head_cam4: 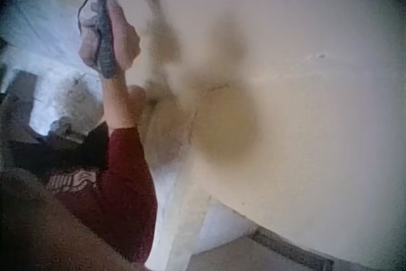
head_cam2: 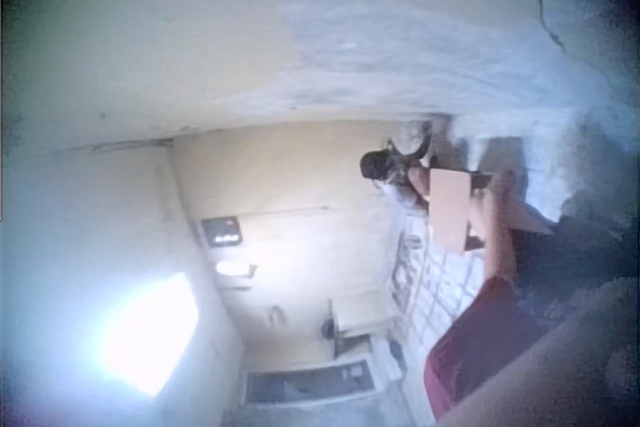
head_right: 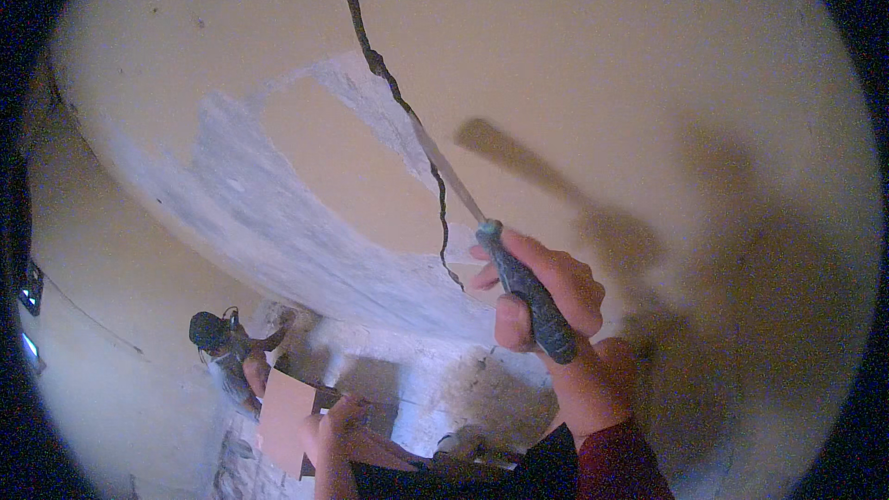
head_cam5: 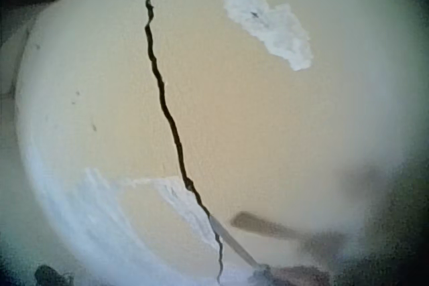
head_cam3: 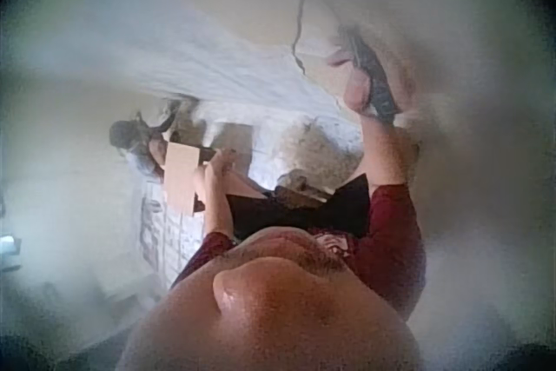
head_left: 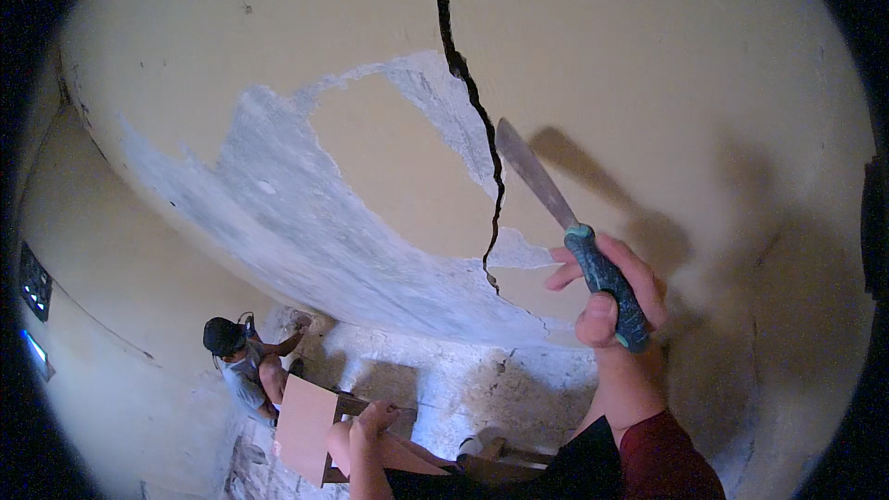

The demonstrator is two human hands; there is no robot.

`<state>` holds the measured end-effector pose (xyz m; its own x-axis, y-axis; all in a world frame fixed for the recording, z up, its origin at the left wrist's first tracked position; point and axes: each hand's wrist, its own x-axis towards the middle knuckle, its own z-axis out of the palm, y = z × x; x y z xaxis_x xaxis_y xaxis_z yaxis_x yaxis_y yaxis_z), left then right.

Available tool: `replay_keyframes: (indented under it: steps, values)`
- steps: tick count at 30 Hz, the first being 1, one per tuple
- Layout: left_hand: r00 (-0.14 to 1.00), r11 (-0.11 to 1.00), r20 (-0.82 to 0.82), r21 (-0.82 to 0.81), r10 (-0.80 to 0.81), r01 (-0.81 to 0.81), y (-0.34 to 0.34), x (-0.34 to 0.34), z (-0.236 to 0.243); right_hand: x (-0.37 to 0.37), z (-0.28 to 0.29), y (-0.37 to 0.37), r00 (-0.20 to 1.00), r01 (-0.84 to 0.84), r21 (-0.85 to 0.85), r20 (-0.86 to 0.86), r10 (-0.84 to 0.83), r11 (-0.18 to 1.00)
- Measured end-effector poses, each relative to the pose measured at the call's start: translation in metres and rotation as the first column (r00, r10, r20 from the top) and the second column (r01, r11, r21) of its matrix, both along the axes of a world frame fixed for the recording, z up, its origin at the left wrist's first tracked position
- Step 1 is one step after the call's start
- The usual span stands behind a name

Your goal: The person uses a putty knife to scrape loose material from a large crack in a wall while seated on a stool.

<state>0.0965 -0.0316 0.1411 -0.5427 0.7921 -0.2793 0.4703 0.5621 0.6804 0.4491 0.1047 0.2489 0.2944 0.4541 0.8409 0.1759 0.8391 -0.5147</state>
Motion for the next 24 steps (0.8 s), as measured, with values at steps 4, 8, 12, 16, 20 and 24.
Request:
replay_keyframes:
  steps: [4, 8, 12, 16, 20, 24]
  values:
    - [1.0, 1.0, 0.016, 0.006, -0.008, 0.008, 0.007, -0.002, -0.004, -0.001, -0.006, 0.023, 0.995, -0.041, 0.02, 0.094, 0.038, 0.999]
    - [0.999, 0.999, 0.022, 0.031, 0.023, -0.024, 0.003, -0.004, -0.009, 0.012, 0.004, 0.001, 0.999, -0.025, 0.15, 0.027, 0.021, 0.988]
    - [0.998, 0.996, 0.033, 0.065, 0.055, -0.057, -0.002, -0.005, -0.024, 0.002, -0.018, 0.024, 0.987, -0.019, 0.057, 0.162, 0.009, 0.998]
    - [0.992, 0.986, 0.044, 0.112, 0.122, -0.127, -0.016, -0.008, -0.034, 0.015, -0.01, 0.005, 0.968, 0.028, 0.085, 0.247, -0.048, 0.996]
    - [0.983, 0.977, 0.09, 0.133, 0.157, -0.168, -0.02, -0.015, -0.021, 0.026, 0.015, -0.024, 0.995, -0.039, 0.015, 0.097, 0.037, 0.999]
    - [0.969, 0.956, 0.164, 0.196, 0.187, -0.218, -0.02, -0.022, -0.035, 0.03, 0.014, -0.025, 0.994, 0.013, 0.008, 0.108, -0.013, 1.0]
